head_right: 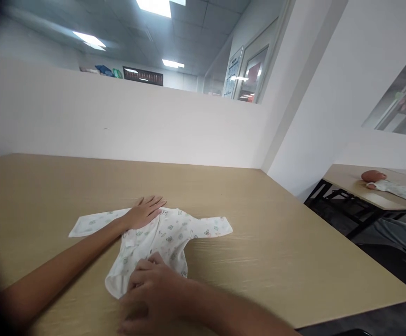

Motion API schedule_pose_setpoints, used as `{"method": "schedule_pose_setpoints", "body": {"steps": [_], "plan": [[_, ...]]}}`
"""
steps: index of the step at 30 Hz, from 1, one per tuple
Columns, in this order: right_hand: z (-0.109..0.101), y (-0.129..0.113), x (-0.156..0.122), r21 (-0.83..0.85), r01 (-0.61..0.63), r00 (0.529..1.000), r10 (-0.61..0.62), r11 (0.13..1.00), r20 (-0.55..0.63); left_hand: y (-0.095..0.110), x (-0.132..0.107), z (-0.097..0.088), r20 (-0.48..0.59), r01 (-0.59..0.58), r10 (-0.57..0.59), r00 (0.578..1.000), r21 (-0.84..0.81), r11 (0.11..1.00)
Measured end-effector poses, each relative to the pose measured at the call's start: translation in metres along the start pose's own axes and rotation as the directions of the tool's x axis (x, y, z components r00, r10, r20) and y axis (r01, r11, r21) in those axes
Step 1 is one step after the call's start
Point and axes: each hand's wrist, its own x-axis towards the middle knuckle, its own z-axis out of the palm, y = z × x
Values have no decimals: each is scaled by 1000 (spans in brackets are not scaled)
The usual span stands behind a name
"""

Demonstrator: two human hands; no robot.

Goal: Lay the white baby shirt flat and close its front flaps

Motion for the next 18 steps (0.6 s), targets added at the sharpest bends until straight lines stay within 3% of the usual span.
{"method": "schedule_pose_setpoints", "body": {"steps": [2, 4, 9, 14, 18], "plan": [[-5, 9, -1, 51, 4, 995, 1, 999, -104, 8, -6, -4, -37, -30, 31, 999, 27, 999], [-11, 18, -3, 73, -91, 977, 103, 993, -186, 21, -20, -9, -82, -60, 64, 995, 51, 997], [-11, 25, -9, -71, -444, 892, 434, 893, -124, 51, -88, -13, -165, -19, 25, 986, 37, 999], [-1, 30, -8, -92, -408, 905, 389, 908, -173, 48, -153, 0, -17, 83, -83, 996, 28, 996], [-16, 37, -7, 134, -415, 889, 433, 900, -153, 43, -167, -1, -11, 59, -59, 998, 52, 997]]}}
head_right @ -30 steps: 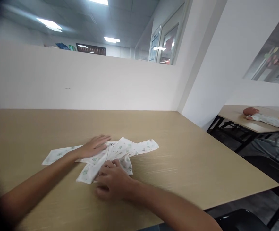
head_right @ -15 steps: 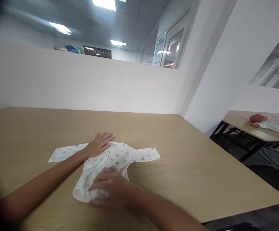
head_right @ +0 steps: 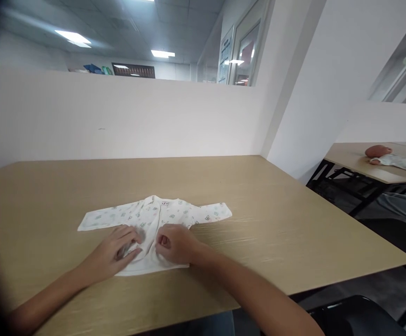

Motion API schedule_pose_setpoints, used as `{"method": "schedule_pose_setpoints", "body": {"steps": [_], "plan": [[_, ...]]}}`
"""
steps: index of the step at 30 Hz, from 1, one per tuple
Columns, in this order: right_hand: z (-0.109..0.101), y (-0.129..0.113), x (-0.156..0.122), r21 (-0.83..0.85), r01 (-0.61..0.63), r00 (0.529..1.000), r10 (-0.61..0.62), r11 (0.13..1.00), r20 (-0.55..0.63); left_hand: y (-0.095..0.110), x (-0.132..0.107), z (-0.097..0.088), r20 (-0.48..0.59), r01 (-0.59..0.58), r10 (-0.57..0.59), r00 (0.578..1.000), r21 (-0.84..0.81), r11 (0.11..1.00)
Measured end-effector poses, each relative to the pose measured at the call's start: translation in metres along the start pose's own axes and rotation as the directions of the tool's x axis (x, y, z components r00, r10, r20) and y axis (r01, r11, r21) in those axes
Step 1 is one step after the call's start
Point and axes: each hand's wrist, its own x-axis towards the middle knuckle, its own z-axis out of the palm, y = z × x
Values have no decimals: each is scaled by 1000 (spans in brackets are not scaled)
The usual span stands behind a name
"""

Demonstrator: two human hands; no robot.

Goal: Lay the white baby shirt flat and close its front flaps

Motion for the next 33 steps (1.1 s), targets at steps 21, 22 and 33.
{"method": "schedule_pose_setpoints", "body": {"steps": [21, 22, 33], "plan": [[-42, 14, 5, 612, -2, 978, 130, 791, -165, 76, -27, 21, -30, -209, 211, 977, 77, 975], [-45, 12, 5, 604, -1, 985, 105, 797, -136, 73, -18, 5, -45, -125, 126, 991, 29, 992], [-37, 91, 1, -371, -242, 970, 226, 897, -87, -84, 71, -14, -130, 208, -209, 969, -17, 978]]}}
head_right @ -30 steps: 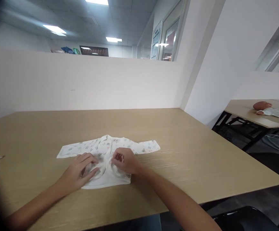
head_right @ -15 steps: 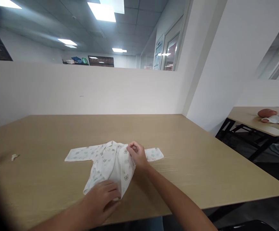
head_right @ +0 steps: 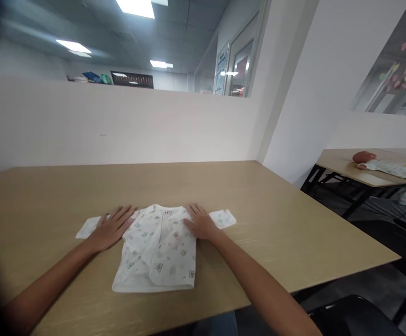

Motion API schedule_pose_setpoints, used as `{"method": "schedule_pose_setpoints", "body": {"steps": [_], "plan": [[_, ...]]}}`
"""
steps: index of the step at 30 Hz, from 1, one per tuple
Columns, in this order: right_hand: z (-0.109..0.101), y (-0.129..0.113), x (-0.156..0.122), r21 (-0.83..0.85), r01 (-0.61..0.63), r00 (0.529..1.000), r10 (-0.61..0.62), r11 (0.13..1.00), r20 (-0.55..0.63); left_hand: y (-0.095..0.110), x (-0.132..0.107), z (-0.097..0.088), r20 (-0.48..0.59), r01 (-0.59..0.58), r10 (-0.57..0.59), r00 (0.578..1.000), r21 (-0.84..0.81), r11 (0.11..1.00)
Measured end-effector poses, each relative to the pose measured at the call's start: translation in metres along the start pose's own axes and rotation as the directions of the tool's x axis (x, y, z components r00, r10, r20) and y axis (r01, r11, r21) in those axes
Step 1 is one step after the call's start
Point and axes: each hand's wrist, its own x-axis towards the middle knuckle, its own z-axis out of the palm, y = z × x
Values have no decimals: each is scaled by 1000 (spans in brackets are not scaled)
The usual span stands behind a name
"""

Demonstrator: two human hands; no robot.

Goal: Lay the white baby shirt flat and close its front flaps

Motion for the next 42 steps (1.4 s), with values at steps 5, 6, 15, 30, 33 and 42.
{"method": "schedule_pose_setpoints", "body": {"steps": [5, 6, 15, 30, 33, 42], "plan": [[-3, 24, 7, -20, -12, 1000, 12, 1000, 28, -2, 2, -15, -66, -64, 66, 996, 31, 997], [-5, 25, 8, -1, -20, 1000, 20, 1000, -6, 4, -2, -19, -109, -84, 88, 990, 38, 996], [-28, -27, 0, 190, 103, 974, -61, 976, -216, 78, -70, -5, 127, -248, 248, 960, -13, 969], [-4, -51, -4, 199, 52, 997, -61, 979, 36, 101, -83, 25, 142, -123, 132, 981, -70, 990], [-6, -53, -4, 198, 43, 997, -54, 979, 47, 99, -85, 26, 103, -131, 140, 985, -91, 987], [-5, -55, -4, 226, 3, 1000, -7, 974, 17, 99, -103, 12, 283, -585, 575, 768, -59, 809]]}}
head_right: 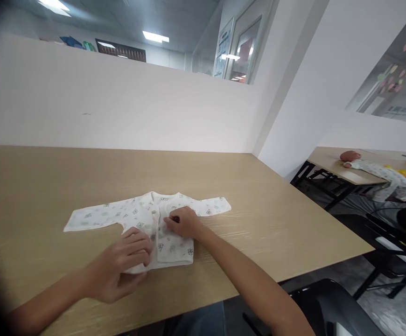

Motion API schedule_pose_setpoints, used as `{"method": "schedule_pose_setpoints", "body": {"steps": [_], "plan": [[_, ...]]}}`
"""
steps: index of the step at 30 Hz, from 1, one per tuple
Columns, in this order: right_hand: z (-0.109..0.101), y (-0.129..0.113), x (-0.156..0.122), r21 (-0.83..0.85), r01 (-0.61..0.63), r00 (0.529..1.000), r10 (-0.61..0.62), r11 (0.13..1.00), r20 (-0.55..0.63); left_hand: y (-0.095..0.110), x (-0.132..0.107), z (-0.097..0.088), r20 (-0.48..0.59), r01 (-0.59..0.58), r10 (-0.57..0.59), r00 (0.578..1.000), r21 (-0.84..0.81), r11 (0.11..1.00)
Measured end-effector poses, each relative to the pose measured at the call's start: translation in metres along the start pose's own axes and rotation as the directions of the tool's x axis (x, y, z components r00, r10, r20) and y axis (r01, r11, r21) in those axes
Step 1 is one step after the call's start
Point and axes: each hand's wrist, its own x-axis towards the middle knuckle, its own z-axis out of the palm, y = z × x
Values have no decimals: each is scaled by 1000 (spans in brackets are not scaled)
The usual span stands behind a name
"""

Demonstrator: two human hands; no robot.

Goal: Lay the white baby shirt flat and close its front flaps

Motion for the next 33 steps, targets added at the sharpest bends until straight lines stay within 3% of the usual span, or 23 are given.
{"method": "schedule_pose_setpoints", "body": {"steps": [5, 9, 11, 13, 16, 19, 23, 29, 33], "plan": [[1, 3, 3, 59, 57, 989, -49, 997, -136, -4, 8, -1, 34, 168, -167, 985, -49, 985], [-2, 6, 5, 95, 92, 966, -65, 991, -249, -13, 14, 2, 71, 212, -206, 976, -102, 972], [-6, 8, 3, 126, 156, 973, -130, 980, -191, -15, 15, 2, 77, 222, -214, 974, -124, 967], [-11, 7, 0, 141, 243, 970, -236, 960, -60, -16, 15, 2, 72, 228, -220, 973, -141, 963], [-20, -1, -8, 143, 341, 927, -357, 929, 113, -16, 14, 0, 53, 251, -246, 968, -158, 955], [-29, -17, -18, 180, 328, 893, -366, 927, 262, -18, 14, -3, 16, 279, -281, 960, -171, 945], [-37, -30, -26, 172, 233, 831, -288, 957, 476, -23, 15, -5, -36, 317, -330, 943, -196, 928], [-41, -33, -28, 143, 206, 786, -251, 968, 564, -28, 20, -4, -43, 329, -347, 937, -220, 918], [-43, -37, -31, 97, 205, 790, -224, 974, 571, -28, 21, -3, -43, 332, -349, 936, -222, 917]]}}
